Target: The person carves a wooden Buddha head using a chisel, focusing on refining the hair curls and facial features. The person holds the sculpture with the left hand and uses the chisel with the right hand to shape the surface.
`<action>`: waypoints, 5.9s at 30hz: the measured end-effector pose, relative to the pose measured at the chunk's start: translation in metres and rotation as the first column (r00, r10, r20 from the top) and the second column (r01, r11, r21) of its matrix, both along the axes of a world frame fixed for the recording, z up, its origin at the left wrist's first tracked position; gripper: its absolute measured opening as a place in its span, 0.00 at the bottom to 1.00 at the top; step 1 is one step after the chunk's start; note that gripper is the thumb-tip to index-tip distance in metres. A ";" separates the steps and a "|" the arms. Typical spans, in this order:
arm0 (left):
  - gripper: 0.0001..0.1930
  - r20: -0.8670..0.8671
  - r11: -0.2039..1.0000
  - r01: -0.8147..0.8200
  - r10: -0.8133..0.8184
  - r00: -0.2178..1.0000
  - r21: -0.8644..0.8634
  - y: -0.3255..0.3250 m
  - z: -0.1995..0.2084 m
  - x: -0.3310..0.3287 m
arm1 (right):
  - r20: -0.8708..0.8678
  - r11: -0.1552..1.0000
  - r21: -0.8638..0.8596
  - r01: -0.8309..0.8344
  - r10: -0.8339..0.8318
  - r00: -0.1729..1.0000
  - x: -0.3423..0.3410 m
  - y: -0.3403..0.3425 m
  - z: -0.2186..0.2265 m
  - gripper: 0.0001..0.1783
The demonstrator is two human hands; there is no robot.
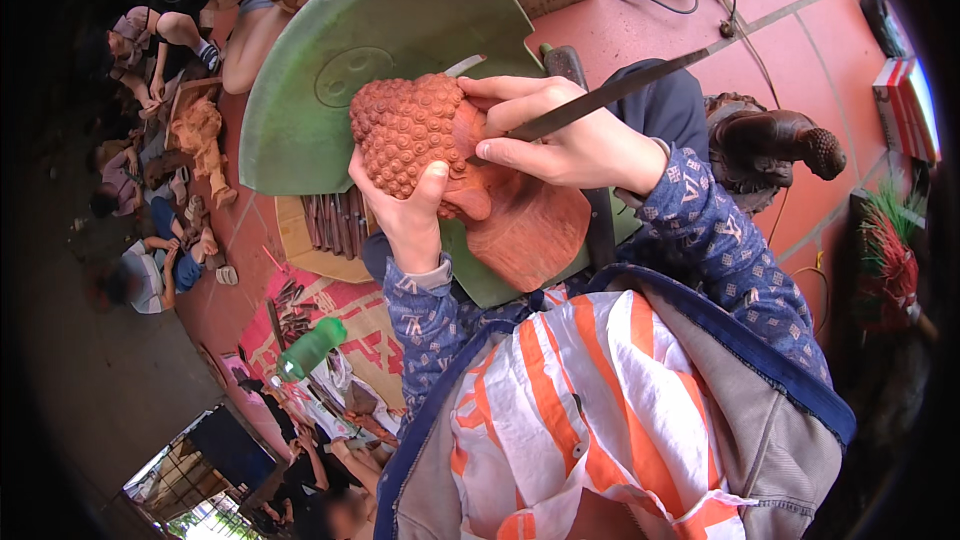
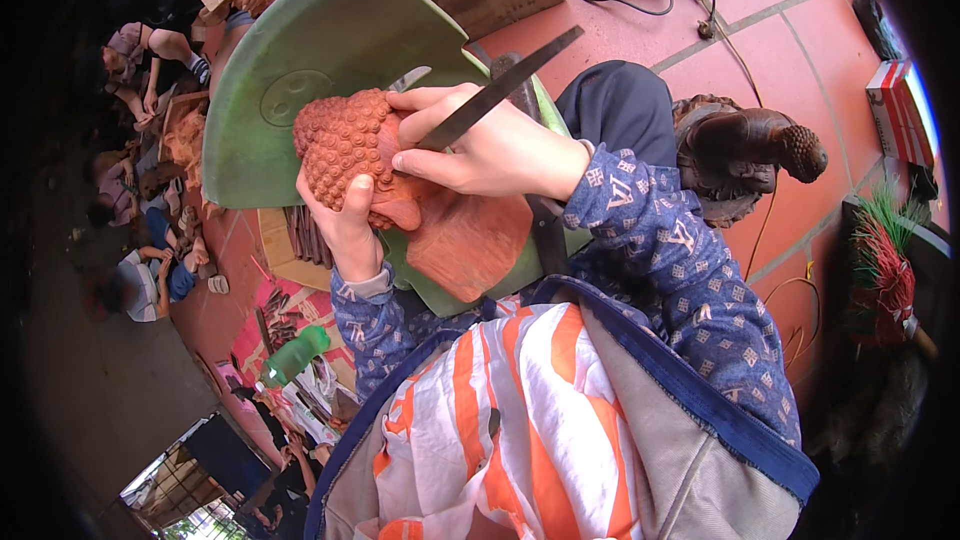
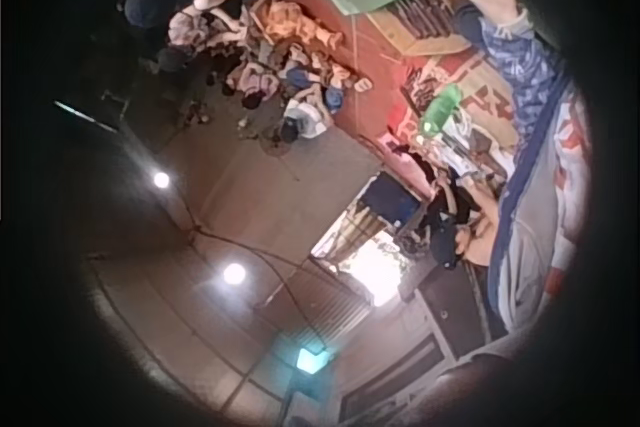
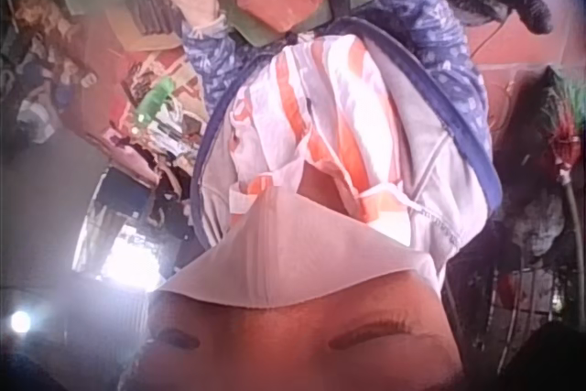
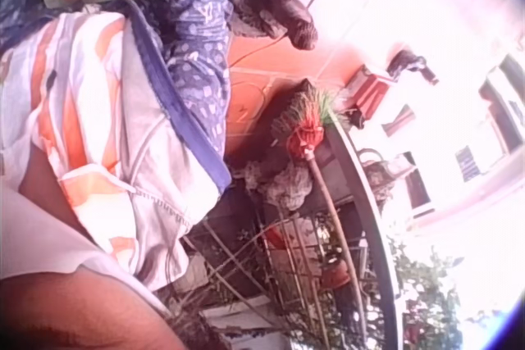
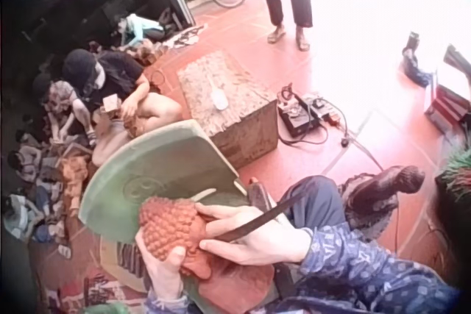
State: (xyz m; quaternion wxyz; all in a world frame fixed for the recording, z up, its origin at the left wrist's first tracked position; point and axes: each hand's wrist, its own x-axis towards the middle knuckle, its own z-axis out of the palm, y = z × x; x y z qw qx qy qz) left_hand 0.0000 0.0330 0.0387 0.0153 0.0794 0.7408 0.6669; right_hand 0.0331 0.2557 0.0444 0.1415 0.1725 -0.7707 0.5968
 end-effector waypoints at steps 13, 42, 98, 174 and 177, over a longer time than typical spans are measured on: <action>0.48 0.002 1.000 0.010 -0.010 1.000 -0.003 0.001 0.000 0.000 | 0.366 0.966 -0.255 0.033 0.065 0.928 -0.007 0.009 0.009 0.12; 0.49 -0.015 0.999 0.014 -0.015 1.000 -0.045 -0.002 -0.002 -0.001 | -0.055 0.994 0.091 0.062 -0.057 0.997 -0.012 0.002 0.012 0.14; 0.48 -0.007 0.997 -0.035 0.035 0.999 -0.069 0.012 0.011 0.003 | 0.090 0.973 0.131 0.191 -0.204 0.975 0.020 -0.023 0.012 0.11; 0.48 0.008 0.998 -0.039 0.040 0.999 -0.053 0.013 0.009 0.002 | 0.040 0.982 0.155 0.106 -0.113 0.993 0.017 -0.014 0.012 0.11; 0.49 0.002 0.998 -0.036 0.036 0.999 -0.042 0.013 0.008 0.002 | 0.150 0.991 0.117 0.067 -0.085 0.985 0.016 -0.008 0.015 0.10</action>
